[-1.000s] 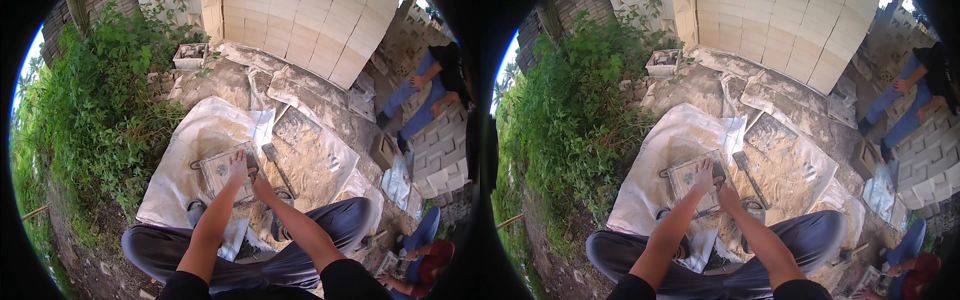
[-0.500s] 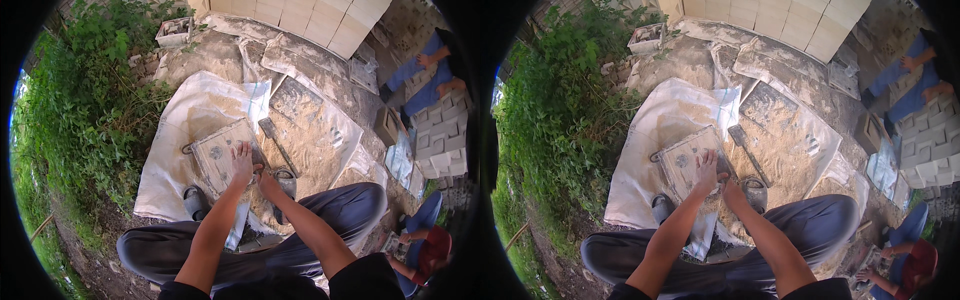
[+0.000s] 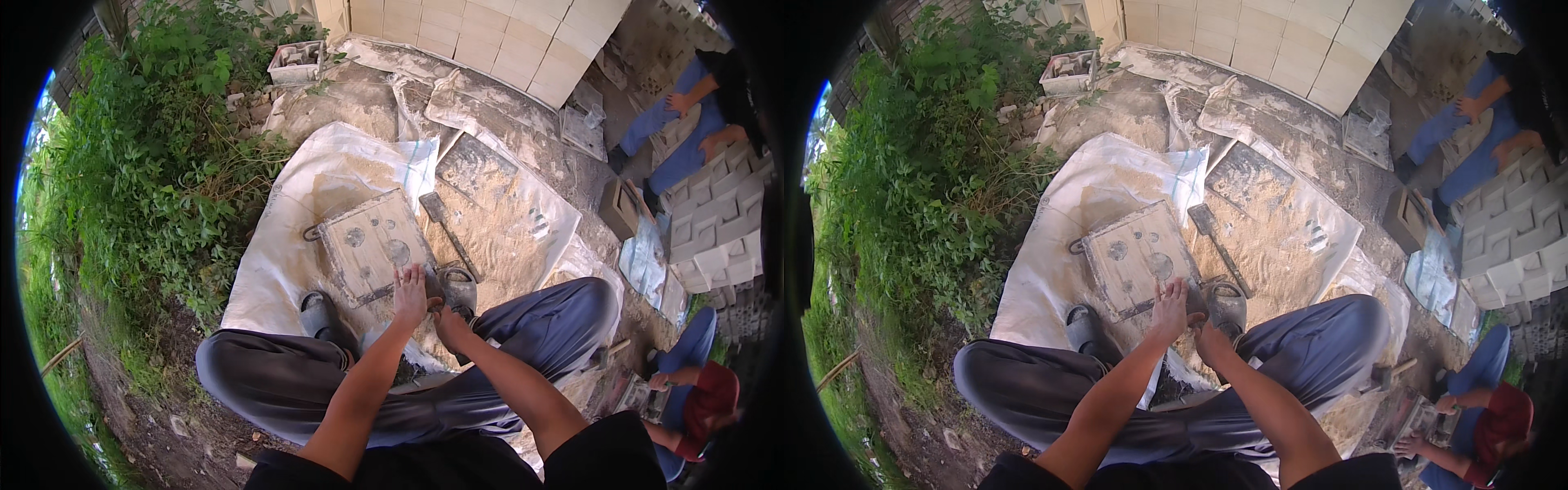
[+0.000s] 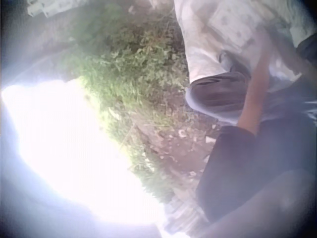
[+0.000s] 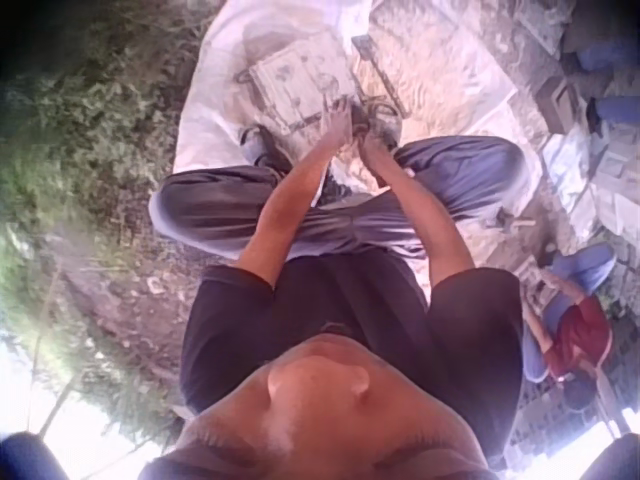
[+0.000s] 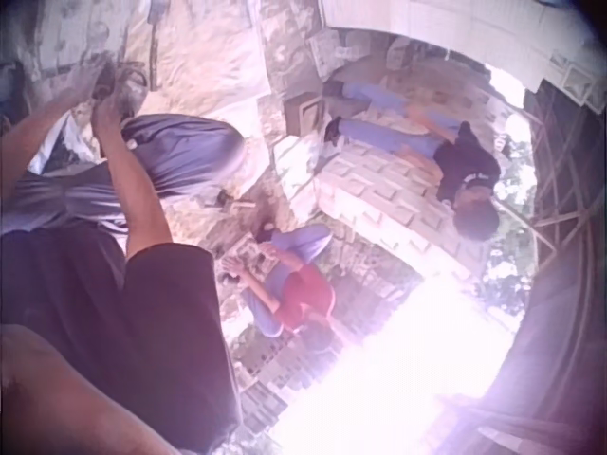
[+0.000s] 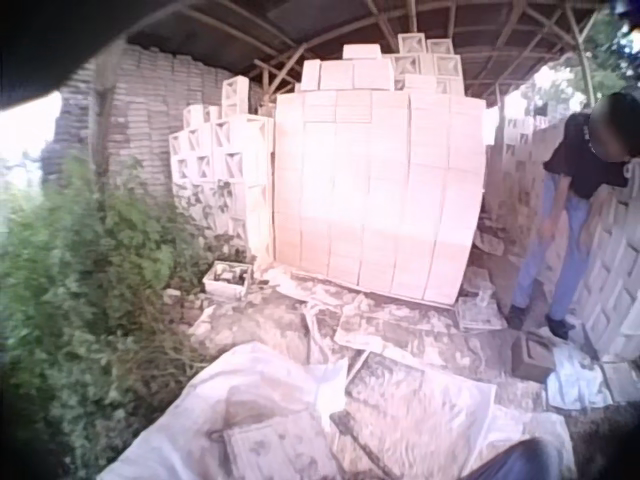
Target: The person sits on the ground and uses a trowel to scoop sand into a square metal mold. They press the sand into the mold with their hands and use the trowel to scrape off the excess material from the top surface. The person then lifts the mold to reveal a formed sand block.
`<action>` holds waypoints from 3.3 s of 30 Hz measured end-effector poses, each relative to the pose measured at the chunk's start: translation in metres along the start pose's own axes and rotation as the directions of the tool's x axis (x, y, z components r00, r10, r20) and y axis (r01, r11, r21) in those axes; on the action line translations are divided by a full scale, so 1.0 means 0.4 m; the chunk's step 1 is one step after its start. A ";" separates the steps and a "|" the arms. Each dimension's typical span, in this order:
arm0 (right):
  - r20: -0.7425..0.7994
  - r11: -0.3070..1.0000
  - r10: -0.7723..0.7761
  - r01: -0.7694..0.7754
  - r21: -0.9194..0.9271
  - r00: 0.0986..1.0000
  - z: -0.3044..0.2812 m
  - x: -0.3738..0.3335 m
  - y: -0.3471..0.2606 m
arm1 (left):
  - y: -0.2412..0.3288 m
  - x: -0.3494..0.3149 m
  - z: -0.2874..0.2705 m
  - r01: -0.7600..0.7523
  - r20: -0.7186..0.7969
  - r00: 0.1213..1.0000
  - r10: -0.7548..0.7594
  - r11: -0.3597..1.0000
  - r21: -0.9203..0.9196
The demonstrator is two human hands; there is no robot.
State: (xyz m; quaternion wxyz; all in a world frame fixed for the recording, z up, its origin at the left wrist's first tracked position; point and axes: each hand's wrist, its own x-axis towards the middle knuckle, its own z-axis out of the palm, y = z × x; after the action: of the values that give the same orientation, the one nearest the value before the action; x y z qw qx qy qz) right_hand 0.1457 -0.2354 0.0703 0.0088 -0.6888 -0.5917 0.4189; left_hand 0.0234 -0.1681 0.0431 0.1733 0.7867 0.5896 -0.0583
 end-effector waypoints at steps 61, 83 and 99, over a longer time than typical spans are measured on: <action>-0.045 0.849 -0.167 0.120 -0.515 0.985 -0.789 0.205 -0.123 | -0.141 0.265 -0.024 -0.269 -0.447 0.870 0.208 0.960 -0.075; -0.599 0.999 -0.012 0.027 0.017 0.800 -0.310 0.507 0.480 | 0.076 0.673 0.093 -0.813 0.326 0.569 0.755 0.458 0.360; -0.660 0.996 0.066 -0.091 -0.004 0.749 -0.257 0.446 0.570 | 0.166 0.866 -0.071 -0.343 -0.057 0.938 0.341 0.938 -0.047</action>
State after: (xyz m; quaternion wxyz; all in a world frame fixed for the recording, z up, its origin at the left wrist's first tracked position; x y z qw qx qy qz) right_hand 0.3809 -0.1074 -0.0799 0.1866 -0.8164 -0.5285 0.1391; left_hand 0.1864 0.1398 -0.0193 0.1887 0.8732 0.4493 0.0084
